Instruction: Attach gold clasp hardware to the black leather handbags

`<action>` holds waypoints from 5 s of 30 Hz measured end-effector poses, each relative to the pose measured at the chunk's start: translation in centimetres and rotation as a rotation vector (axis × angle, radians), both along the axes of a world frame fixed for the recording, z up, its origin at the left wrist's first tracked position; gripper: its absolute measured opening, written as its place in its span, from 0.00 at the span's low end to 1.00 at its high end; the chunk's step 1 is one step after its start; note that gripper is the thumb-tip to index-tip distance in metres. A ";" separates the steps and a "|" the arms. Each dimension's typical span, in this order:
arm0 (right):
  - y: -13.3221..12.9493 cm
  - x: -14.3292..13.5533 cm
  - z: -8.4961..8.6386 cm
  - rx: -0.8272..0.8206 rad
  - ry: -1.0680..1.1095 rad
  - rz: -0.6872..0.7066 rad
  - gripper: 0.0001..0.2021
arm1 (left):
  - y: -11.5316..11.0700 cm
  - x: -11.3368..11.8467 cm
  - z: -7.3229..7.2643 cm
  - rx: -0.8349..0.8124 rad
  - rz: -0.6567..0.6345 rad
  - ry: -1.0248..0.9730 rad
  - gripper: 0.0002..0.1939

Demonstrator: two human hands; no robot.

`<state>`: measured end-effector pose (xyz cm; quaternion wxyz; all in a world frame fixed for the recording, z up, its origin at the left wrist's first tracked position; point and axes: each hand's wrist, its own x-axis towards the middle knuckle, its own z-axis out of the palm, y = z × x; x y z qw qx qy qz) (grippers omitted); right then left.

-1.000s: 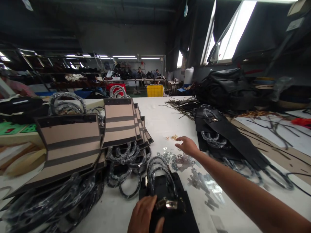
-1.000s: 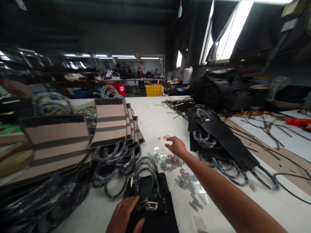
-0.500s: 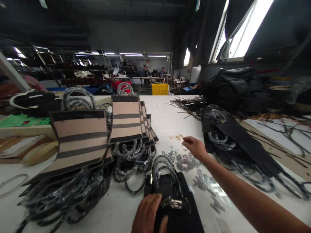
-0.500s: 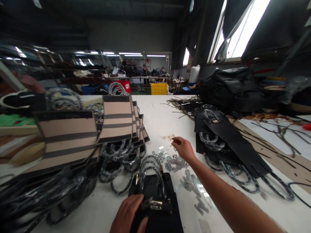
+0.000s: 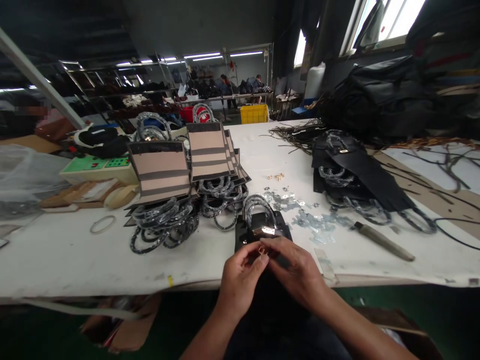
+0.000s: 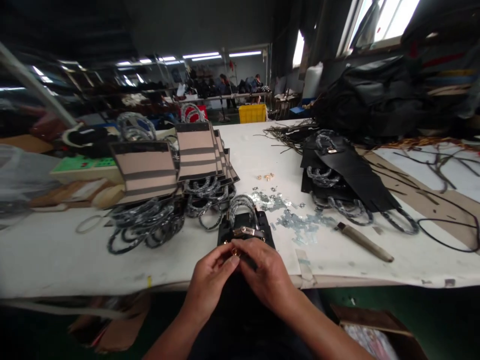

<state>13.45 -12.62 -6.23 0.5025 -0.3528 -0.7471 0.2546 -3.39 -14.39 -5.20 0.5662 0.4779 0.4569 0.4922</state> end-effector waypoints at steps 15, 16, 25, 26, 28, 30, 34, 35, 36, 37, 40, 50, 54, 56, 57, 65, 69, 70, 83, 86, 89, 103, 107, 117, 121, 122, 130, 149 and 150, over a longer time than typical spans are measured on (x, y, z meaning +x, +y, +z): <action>-4.4 0.7 0.9 -0.116 0.119 0.001 0.06 | -4.2 0.1 -0.5 0.031 0.106 0.035 0.17; -4.6 0.7 1.1 -0.135 0.126 0.006 0.06 | -4.3 0.2 -0.4 0.026 0.105 0.012 0.18; -5.2 0.6 1.1 -0.167 0.173 -0.032 0.11 | -4.9 0.4 -0.1 0.041 0.066 -0.072 0.11; -5.3 0.5 1.0 -0.145 0.176 -0.042 0.14 | -5.0 0.4 -0.2 0.040 0.053 -0.068 0.11; -5.4 0.3 0.9 -0.114 0.171 -0.048 0.17 | -5.1 0.4 -0.5 0.021 0.015 -0.079 0.14; -5.5 0.2 1.0 -0.103 0.166 -0.032 0.19 | -5.2 0.4 -0.7 -0.009 0.003 -0.121 0.17; -5.7 0.2 1.1 -0.163 0.184 0.016 0.14 | -4.9 0.4 -1.1 -0.067 0.076 -0.186 0.18; -5.6 0.2 1.1 -0.189 0.190 0.009 0.11 | -4.8 0.4 -1.1 -0.081 0.087 -0.192 0.17; -5.6 0.3 1.0 -0.213 0.199 -0.013 0.08 | -4.8 0.4 -1.2 -0.093 0.094 -0.196 0.17; -5.4 0.3 0.9 -0.233 0.206 -0.042 0.06 | -4.7 0.4 -1.1 -0.102 0.099 -0.195 0.17; -5.1 0.6 0.6 -0.291 0.192 -0.095 0.03 | -4.8 0.3 -0.9 -0.104 0.089 -0.131 0.19; -4.9 0.7 0.4 -0.352 0.171 -0.115 0.09 | -4.6 0.4 -1.7 0.218 0.075 0.236 0.15; -4.8 1.0 0.2 -0.319 0.152 -0.049 0.09 | -4.4 0.2 -1.6 0.200 0.035 0.244 0.14; -4.8 1.2 0.1 -0.286 0.151 -0.013 0.08 | -4.4 0.2 -1.2 0.178 0.017 0.220 0.13; -4.8 1.3 0.1 -0.261 0.153 0.002 0.08 | -4.5 0.3 -1.0 0.165 0.011 0.202 0.13; -4.9 1.8 0.3 -0.255 0.209 0.082 0.06 | -5.0 0.9 -0.5 0.156 0.029 0.136 0.14; -4.7 2.3 0.9 -0.490 0.303 0.136 0.09 | -5.2 0.7 -0.8 0.239 0.042 0.204 0.13; -4.6 2.4 1.1 -0.533 0.303 0.144 0.10 | -5.3 0.6 -0.8 0.271 0.045 0.236 0.13; -5.3 2.4 1.5 -0.197 0.066 0.094 0.07 | -5.9 0.2 0.3 0.496 0.060 0.535 0.11; -5.6 1.9 1.6 -0.200 0.102 0.027 0.09 | -6.0 0.3 0.2 0.531 0.066 0.553 0.10; -5.7 1.5 1.7 -0.247 0.149 -0.004 0.11 | -6.1 0.3 0.1 0.550 0.082 0.545 0.11; -4.2 0.4 -0.6 -0.546 0.369 0.041 0.08 | -3.5 0.0 -2.4 0.356 0.084 0.411 0.18; -2.1 0.5 -2.3 -0.534 0.242 -0.033 0.10 | -0.3 -1.7 -4.7 0.454 0.285 0.726 0.27; 1.5 -1.0 -2.7 -0.420 0.029 -0.036 0.07 | 6.1 -2.5 -5.8 0.261 0.359 1.015 0.36; 2.4 -1.2 -1.2 -0.409 0.168 0.053 0.06 | 6.7 -2.1 -4.7 0.171 0.426 0.693 0.39; 2.5 -1.1 -1.0 -0.402 0.190 0.075 0.06 | 6.7 -2.1 -4.3 0.128 0.424 0.577 0.39; 4.5 2.5 -1.1 -0.239 -0.067 -0.095 0.05 | 6.0 -2.7 -3.1 -0.208 0.189 -0.078 0.21; 6.8 2.9 -1.7 0.032 -0.597 -0.164 0.12 | 7.4 -3.1 -4.9 -0.447 -0.111 -0.597 0.15; 6.9 2.8 -1.8 0.031 -0.609 -0.163 0.12 | 7.5 -3.1 -5.1 -0.455 -0.119 -0.613 0.15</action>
